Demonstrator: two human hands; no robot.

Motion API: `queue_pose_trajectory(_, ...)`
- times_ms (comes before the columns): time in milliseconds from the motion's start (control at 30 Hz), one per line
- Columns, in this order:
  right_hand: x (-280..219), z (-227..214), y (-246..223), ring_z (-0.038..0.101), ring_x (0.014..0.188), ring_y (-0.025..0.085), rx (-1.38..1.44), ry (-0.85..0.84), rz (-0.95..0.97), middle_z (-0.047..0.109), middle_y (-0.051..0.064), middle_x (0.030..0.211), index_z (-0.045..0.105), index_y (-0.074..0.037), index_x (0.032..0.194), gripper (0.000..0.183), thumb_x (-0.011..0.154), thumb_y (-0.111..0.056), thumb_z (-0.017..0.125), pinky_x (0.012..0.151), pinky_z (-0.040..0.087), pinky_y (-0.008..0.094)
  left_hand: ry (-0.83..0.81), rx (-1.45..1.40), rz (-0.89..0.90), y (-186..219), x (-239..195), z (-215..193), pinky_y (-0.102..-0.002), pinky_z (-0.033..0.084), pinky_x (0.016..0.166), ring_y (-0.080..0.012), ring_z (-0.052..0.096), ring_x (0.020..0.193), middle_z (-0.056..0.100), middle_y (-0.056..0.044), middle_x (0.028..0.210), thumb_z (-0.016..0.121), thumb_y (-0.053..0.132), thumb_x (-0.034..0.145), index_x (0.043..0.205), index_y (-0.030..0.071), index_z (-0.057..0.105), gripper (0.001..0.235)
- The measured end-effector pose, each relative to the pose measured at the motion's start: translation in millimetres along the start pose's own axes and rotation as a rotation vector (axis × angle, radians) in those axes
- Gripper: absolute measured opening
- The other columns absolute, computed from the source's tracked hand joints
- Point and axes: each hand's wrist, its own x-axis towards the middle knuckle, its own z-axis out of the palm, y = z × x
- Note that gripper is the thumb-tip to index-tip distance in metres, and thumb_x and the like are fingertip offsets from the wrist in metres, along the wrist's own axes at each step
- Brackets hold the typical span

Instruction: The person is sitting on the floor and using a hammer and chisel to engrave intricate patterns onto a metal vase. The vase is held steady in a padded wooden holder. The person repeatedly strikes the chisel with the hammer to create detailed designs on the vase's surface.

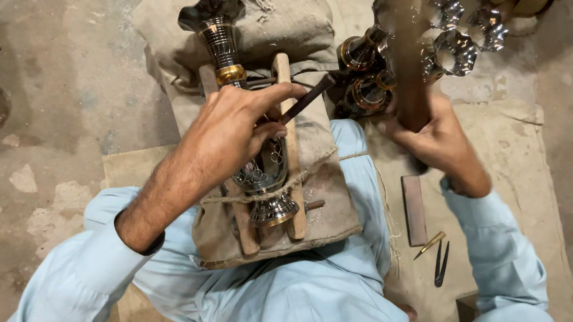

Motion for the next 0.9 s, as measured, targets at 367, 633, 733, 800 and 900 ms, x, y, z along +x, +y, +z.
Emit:
queue_pose_trajectory(367, 35, -26, -13, 0.072, 0.073, 0.017, -0.569, -0.149, -0.028, 0.075, 0.006, 0.093, 0.067, -0.01, 0.13, 0.041, 0.09, -0.008, 0.076, 0.069, 0.06, 0.033, 0.155, -0.098, -0.083, 1, -15, 5, -0.038, 0.065, 0.073, -0.0247, 0.079, 0.087, 0.078, -0.014, 0.093, 0.077, 0.005, 0.089, 0.134, 0.008, 0.061, 0.048)
queue_pose_trajectory(633, 67, -36, -58, 0.073, 0.087, 0.021, -0.526, -0.252, -0.068, 0.075, 0.011, 0.106, 0.063, -0.01, 0.132, 0.043, 0.091, -0.012, 0.077, 0.077, 0.06, 0.038, 0.205, -0.122, -0.148, 3, -19, 6, -0.037, 0.065, 0.076, -0.0225, 0.08, 0.088, 0.078, -0.014, 0.091, 0.079, 0.007, 0.089, 0.135, 0.007, 0.06, 0.049)
queue_pose_trajectory(733, 69, -35, -67, 0.068, 0.08, 0.02, -0.284, -0.186, -0.13, 0.069, 0.013, 0.099, 0.058, -0.008, 0.135, 0.049, 0.089, -0.012, 0.075, 0.068, 0.058, 0.037, 0.214, -0.149, -0.205, 4, -21, 7, -0.035, 0.065, 0.074, -0.0205, 0.08, 0.088, 0.079, -0.012, 0.092, 0.079, 0.008, 0.089, 0.135, 0.007, 0.06, 0.049)
queue_pose_trajectory(800, 71, -34, -69, 0.066, 0.075, 0.019, -0.296, -0.213, -0.169, 0.069, 0.012, 0.093, 0.059, -0.007, 0.133, 0.049, 0.087, -0.012, 0.076, 0.063, 0.056, 0.037, 0.217, -0.172, -0.243, 3, -22, 7, -0.033, 0.065, 0.072, -0.0197, 0.08, 0.087, 0.078, -0.012, 0.091, 0.08, 0.009, 0.087, 0.134, 0.008, 0.06, 0.051)
queue_pose_trajectory(900, 76, -36, -66, 0.069, 0.065, 0.019, -0.593, -0.262, -0.18, 0.073, 0.01, 0.084, 0.065, -0.008, 0.126, 0.04, 0.089, -0.013, 0.078, 0.059, 0.055, 0.037, 0.232, -0.213, -0.23, 2, -21, 6, -0.033, 0.066, 0.077, -0.019, 0.08, 0.088, 0.078, -0.011, 0.092, 0.079, 0.008, 0.087, 0.135, 0.006, 0.06, 0.052)
